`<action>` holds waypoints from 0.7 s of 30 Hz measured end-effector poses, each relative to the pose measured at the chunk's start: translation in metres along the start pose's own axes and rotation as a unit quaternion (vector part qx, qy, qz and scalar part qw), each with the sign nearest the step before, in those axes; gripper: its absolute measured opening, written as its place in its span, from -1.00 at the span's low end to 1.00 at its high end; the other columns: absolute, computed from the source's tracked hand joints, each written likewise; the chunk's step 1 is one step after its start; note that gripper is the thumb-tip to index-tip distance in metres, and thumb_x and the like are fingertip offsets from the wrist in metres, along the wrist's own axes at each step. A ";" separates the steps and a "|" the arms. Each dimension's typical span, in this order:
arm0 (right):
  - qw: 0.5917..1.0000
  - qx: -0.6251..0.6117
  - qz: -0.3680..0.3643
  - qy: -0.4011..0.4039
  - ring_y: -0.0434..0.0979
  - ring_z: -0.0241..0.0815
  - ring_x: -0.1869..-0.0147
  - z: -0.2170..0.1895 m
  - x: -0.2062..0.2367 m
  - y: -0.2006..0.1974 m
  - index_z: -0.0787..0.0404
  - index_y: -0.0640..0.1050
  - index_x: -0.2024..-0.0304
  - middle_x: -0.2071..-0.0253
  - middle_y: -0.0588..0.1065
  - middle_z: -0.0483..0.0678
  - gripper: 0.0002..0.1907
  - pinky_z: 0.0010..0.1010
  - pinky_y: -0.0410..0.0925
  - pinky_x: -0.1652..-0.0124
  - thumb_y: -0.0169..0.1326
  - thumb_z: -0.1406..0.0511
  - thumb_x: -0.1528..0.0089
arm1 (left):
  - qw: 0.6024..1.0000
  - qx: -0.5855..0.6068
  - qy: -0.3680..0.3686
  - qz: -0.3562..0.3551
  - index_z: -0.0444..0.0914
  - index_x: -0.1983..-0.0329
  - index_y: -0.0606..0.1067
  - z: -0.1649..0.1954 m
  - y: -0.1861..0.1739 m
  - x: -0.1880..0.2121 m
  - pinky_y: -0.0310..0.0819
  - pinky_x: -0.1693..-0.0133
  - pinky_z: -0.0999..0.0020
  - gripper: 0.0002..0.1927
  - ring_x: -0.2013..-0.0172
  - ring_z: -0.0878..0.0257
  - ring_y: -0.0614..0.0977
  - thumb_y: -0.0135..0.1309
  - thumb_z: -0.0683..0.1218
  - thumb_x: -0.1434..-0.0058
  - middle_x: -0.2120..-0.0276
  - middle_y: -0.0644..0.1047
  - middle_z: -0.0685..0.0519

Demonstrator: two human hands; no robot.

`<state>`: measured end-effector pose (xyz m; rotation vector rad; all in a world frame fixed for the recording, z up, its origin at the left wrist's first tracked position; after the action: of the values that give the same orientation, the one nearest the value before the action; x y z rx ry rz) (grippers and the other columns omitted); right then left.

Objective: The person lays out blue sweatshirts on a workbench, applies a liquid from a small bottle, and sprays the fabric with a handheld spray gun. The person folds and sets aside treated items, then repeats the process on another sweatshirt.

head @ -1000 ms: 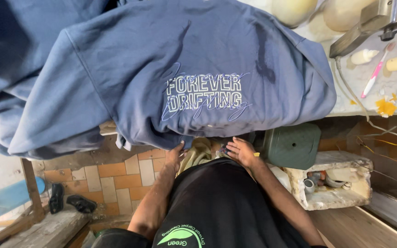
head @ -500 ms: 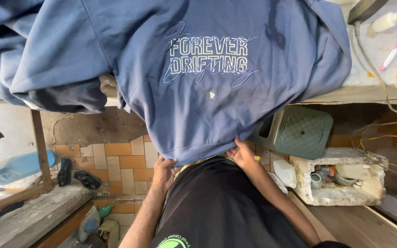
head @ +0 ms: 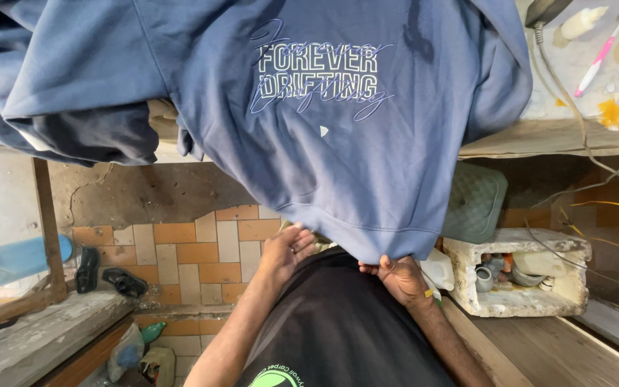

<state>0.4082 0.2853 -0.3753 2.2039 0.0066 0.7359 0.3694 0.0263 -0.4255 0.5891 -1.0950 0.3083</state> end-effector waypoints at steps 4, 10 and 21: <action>0.998 0.040 0.048 0.013 0.63 0.04 0.02 0.001 -0.003 -0.007 0.47 0.54 0.00 0.09 0.60 0.18 -0.50 -0.10 0.50 0.01 0.28 0.19 -0.18 | 0.962 -0.191 0.190 -0.049 -0.36 0.09 0.45 0.036 0.055 0.021 0.60 0.34 0.34 -0.74 0.38 0.26 0.60 0.17 -0.10 -0.27 0.35 0.58 -0.02; 0.975 0.100 0.142 0.138 0.65 -0.05 0.05 0.019 -0.023 -0.026 0.48 0.56 0.07 0.13 0.61 0.18 -0.54 -0.20 0.50 0.03 0.19 0.15 -0.25 | 0.824 -0.316 0.469 0.040 -0.37 0.03 0.45 0.120 0.123 0.023 0.54 0.22 0.43 -0.65 0.31 0.34 0.56 0.24 -0.03 -0.33 0.30 0.58 0.03; 0.903 0.401 0.078 0.130 0.64 -0.22 0.31 -0.022 -0.063 0.024 0.26 0.60 0.29 0.28 0.67 0.03 -0.83 -0.43 0.46 0.29 0.11 0.27 -0.28 | 0.871 -0.251 0.419 0.054 -0.43 0.09 0.61 0.141 0.159 -0.053 0.43 0.31 0.32 -0.67 0.41 0.30 0.50 0.26 -0.04 -0.28 0.44 0.58 0.03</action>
<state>0.3397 0.2691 -0.3790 2.8767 0.3267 1.2850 0.1607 0.0750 -0.3800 -0.1001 -0.3238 0.3144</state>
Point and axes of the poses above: each hand's wrist, its own x-axis away from the middle knuckle, its own y-axis out of the palm, z = x × y, the point moved 9 cm from there along -x, towards the middle knuckle
